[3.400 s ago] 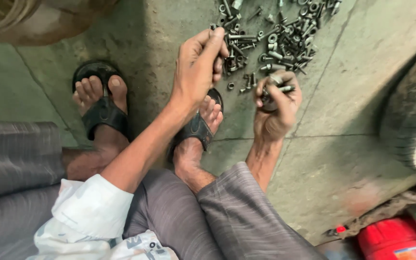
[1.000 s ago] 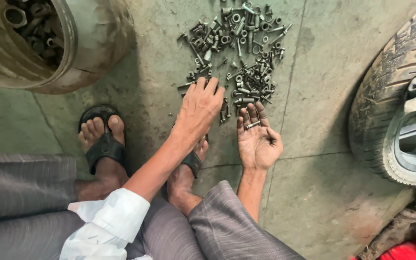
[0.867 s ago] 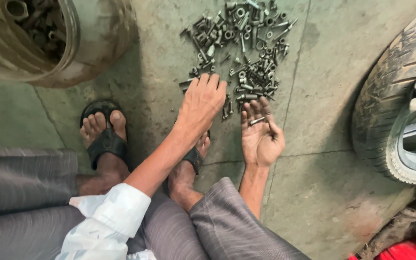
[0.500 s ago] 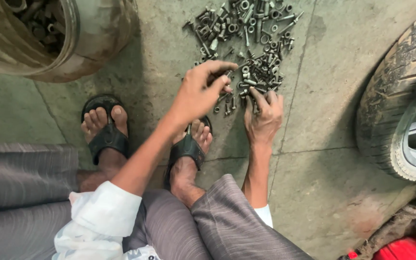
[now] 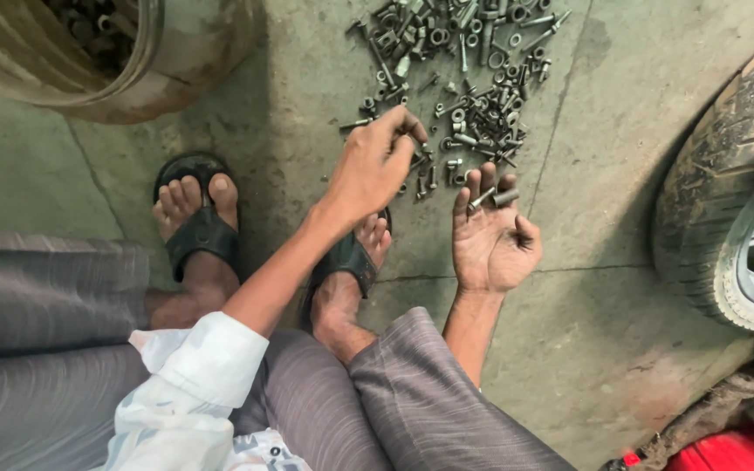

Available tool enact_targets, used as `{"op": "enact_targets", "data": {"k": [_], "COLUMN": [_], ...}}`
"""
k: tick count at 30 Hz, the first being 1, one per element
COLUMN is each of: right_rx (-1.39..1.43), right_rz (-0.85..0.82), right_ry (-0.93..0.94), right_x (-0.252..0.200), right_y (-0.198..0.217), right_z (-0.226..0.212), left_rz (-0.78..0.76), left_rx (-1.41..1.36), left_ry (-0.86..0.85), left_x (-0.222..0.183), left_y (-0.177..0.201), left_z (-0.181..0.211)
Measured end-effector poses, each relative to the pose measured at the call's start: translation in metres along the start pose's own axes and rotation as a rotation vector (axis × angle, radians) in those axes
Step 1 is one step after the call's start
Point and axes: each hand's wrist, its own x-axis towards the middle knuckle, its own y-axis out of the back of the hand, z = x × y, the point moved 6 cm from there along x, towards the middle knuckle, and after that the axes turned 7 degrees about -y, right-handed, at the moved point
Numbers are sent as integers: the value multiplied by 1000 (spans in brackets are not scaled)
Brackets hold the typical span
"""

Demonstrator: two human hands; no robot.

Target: Sorting various small metal bolts, nuts, and fasteners from a pile on the floor into a container.

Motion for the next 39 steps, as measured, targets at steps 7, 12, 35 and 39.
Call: {"op": "enact_targets", "data": {"k": [7,12,35,39], "right_rx": [-178,-1675,-349,-371], "right_rz": [75,589,58,80], "right_ry": [144,554,125,144], "right_x": [-2,-3,-1,-1], "right_y": [26,17,10,17], "right_z": [-5,-22,7,4], "left_rz": [-237,-259,-112,-148], "left_rx": [757,900,-35,-290], "left_ry": [-184,-286,52,108], "left_x": [-9,-14,5,6], "left_y": [-17,-35,-10,-14], "left_z": [0,-4,-27,-34]}}
